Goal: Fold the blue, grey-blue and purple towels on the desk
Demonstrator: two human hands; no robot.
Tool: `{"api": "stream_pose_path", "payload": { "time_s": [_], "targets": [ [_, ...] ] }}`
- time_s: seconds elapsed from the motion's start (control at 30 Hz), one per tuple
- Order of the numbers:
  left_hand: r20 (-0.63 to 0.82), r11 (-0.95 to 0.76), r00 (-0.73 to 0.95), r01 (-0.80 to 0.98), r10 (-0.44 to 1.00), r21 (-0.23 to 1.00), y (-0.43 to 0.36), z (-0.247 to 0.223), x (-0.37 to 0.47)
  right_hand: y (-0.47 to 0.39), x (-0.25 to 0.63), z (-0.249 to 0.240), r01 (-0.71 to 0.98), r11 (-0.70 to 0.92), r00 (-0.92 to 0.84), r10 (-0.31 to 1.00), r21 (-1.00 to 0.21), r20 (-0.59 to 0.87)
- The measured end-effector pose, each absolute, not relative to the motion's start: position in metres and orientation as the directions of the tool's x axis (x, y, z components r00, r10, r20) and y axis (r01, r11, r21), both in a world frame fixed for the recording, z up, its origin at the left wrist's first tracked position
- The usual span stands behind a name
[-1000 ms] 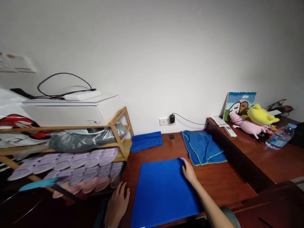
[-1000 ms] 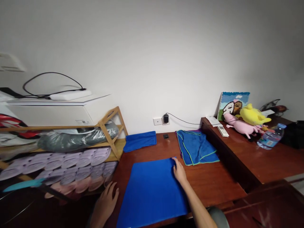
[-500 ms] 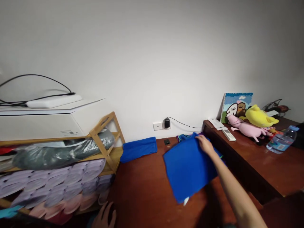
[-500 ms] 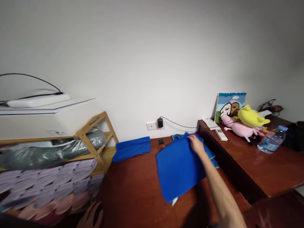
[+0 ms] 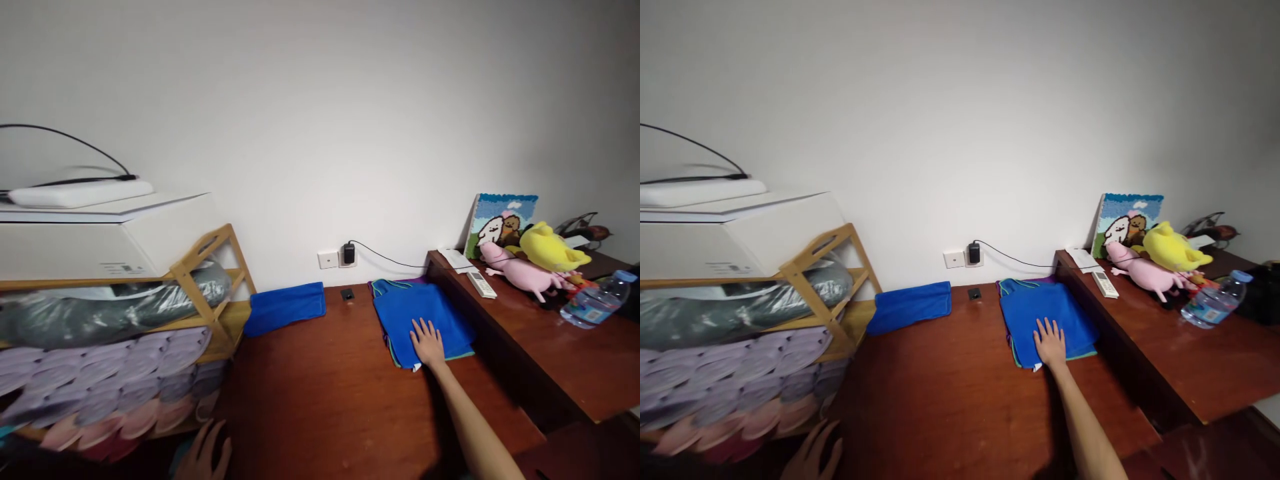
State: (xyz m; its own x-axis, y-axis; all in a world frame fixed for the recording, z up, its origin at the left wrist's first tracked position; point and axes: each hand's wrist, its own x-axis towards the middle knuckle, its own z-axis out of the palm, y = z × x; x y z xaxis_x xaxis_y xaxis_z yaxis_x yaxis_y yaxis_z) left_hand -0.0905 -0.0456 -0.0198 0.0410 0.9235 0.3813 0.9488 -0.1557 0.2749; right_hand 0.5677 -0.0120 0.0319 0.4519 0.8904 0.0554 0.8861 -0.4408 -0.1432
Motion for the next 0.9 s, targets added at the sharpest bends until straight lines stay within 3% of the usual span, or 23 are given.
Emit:
{"api": "stream_pose_path", "payload": {
  "time_s": [0.2,0.27,0.4,0.6,0.73,0.9],
  "targets": [
    [0.388,-0.147,0.039,0.957,0.921,0.252,-0.069,0.015,-0.063,-0.005,0.568,0.059,0.874,-0.480,0.475,0.877,-0.075,-0.073],
    [0.394,-0.112,-0.001,0.958,0.919,0.263,-0.075,0.022,-0.057,-0.002,0.556,0.074,0.882,-0.471,0.470,0.882,-0.015,-0.018],
    [0.372,-0.069,-0.052,0.950,0.927,0.305,-0.084,0.024,-0.051,0.012,0.490,0.095,0.983,-0.181,0.177,0.972,0.010,0.154],
    [0.335,-0.051,-0.064,0.945,0.940,0.323,-0.090,0.014,-0.054,0.083,0.338,0.096,0.977,0.197,-0.190,0.978,-0.084,0.087],
    [0.336,-0.038,-0.070,0.952,0.939,0.303,-0.092,0.005,-0.056,0.139,0.250,0.089,0.946,0.294,-0.286,0.955,-0.136,0.078],
    [0.320,-0.027,-0.062,0.964,0.945,0.266,-0.094,-0.007,-0.056,0.153,0.189,0.083,0.949,0.279,-0.273,0.960,-0.146,0.064]
  ]
}}
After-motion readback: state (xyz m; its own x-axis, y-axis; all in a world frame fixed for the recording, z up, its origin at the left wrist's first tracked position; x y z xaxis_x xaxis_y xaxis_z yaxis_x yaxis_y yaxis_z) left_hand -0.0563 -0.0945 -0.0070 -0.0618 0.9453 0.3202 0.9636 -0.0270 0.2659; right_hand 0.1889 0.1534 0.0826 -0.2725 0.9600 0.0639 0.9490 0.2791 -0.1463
